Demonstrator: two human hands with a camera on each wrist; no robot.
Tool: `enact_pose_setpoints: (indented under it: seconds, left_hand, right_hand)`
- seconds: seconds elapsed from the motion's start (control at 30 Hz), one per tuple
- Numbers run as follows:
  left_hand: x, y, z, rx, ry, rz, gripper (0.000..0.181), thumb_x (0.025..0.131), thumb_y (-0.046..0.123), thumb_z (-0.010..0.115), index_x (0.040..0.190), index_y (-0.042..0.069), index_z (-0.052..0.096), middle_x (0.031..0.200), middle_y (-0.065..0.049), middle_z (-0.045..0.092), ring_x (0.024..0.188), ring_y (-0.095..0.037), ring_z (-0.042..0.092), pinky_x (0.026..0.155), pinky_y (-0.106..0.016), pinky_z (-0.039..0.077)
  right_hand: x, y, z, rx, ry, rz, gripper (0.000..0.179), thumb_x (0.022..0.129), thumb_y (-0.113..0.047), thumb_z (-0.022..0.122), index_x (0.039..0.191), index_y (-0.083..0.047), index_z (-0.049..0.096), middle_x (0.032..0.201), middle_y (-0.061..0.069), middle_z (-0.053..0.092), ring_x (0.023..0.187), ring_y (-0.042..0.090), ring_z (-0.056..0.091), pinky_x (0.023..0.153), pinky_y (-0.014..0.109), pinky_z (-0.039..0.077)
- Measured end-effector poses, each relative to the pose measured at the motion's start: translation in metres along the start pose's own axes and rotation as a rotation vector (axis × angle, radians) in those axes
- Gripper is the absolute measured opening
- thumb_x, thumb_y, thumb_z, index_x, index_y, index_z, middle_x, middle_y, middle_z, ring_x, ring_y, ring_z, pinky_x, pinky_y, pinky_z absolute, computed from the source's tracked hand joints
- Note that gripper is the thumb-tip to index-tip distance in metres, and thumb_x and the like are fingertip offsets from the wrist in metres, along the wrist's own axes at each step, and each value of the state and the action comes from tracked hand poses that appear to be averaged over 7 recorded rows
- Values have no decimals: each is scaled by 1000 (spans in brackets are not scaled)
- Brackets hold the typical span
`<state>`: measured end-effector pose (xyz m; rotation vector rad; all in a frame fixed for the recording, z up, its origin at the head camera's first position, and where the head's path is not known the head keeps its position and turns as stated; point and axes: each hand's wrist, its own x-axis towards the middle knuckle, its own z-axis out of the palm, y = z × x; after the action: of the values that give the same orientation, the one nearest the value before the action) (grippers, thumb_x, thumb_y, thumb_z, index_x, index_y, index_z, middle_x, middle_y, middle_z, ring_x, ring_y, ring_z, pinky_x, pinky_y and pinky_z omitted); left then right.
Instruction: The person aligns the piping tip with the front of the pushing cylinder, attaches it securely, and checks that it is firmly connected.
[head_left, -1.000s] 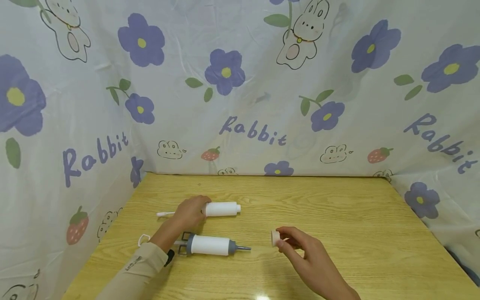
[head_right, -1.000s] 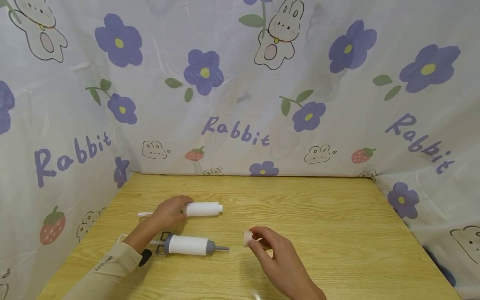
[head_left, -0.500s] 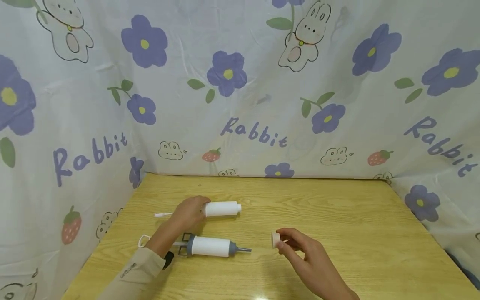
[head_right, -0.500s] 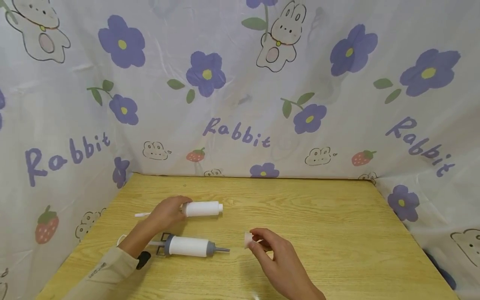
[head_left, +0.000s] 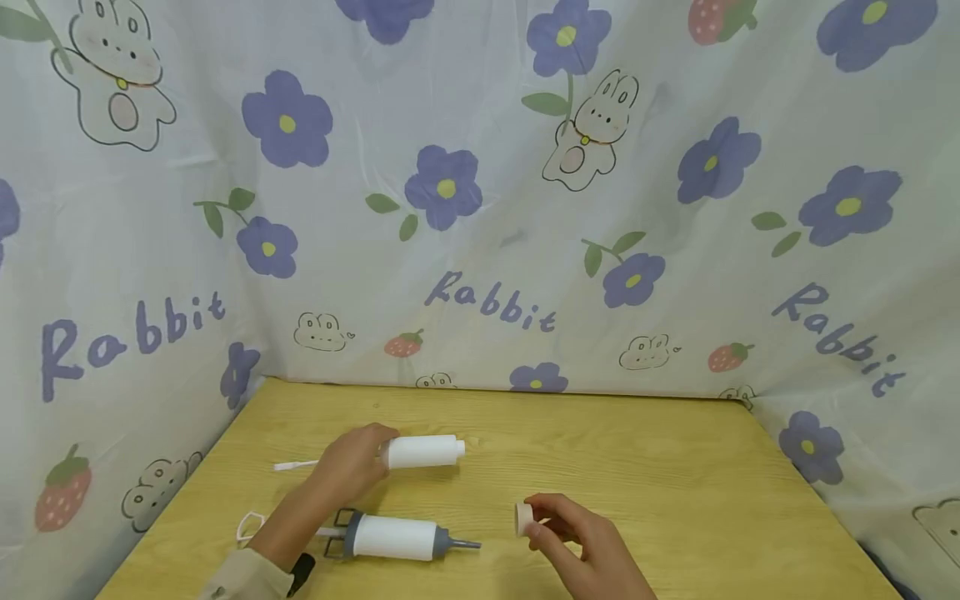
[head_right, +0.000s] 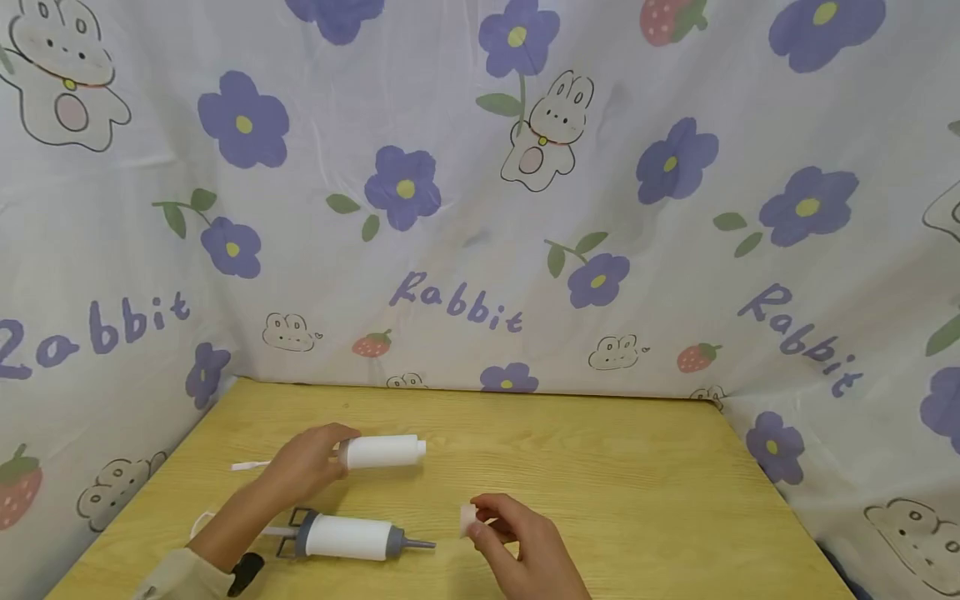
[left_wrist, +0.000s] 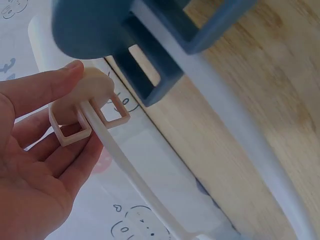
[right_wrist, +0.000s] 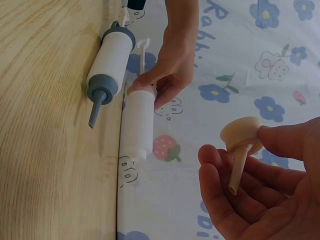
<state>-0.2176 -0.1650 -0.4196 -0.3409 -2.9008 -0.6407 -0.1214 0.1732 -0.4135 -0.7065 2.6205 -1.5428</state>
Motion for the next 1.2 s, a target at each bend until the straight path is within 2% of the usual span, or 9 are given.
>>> enact_pose_setpoints:
  seconds: [0.13,0.27,0.53,0.7,0.83,1.0,1.2]
  left_hand:
    - [-15,-5,-1,-7,5,-9,43,82,-3,76,124,1,71,126,-18,71,109,-38,69,88,-52,59]
    - [-21,-3,-3,-1,34,3,41,83,0,77,124,2,71,127,-17,70,109,-37,70,88,-52,59]
    - [-6,14,-4,-3,78,41,42,85,4,79,126,4,71,129,-14,70,112,-35,70,91,-51,58]
    - [5,24,-6,4,71,72,45,87,7,78,131,5,68,134,-12,68,117,-34,68,96,-51,57]
    - [6,29,-9,7,65,95,46,88,8,77,133,5,67,136,-12,67,118,-33,68,95,-50,57]
    - [-3,28,-12,4,84,81,47,88,8,78,134,6,67,136,-11,67,116,-32,69,95,-50,58]
    - [-26,18,-14,24,89,45,45,89,9,78,133,6,68,135,-11,68,118,-32,68,96,-50,57]
  right_hand:
    - [-1,2,8,22,-25,25,40,105,-40,59,130,-10,66,112,2,73,85,1,69,77,23,58]
    - [-2,1,10,23,-25,45,42,105,-41,59,131,-10,66,114,2,73,87,1,70,79,23,58]
    - [-3,-5,-3,-40,50,62,37,104,-41,60,130,-16,66,109,-5,74,91,3,70,81,24,58]
    - [-7,-5,-10,-67,108,91,32,104,-36,61,130,-19,66,105,-9,75,91,3,70,83,24,58]
    - [-12,-6,-10,-92,152,89,28,104,-33,62,129,-22,67,100,-12,74,91,3,70,84,24,58]
    - [-12,-6,-5,-99,159,99,26,103,-36,63,127,-26,68,97,-14,73,91,3,70,82,23,57]
    - [-11,-3,7,-62,119,100,27,103,-33,63,128,-22,68,98,-11,74,89,2,69,83,24,58]
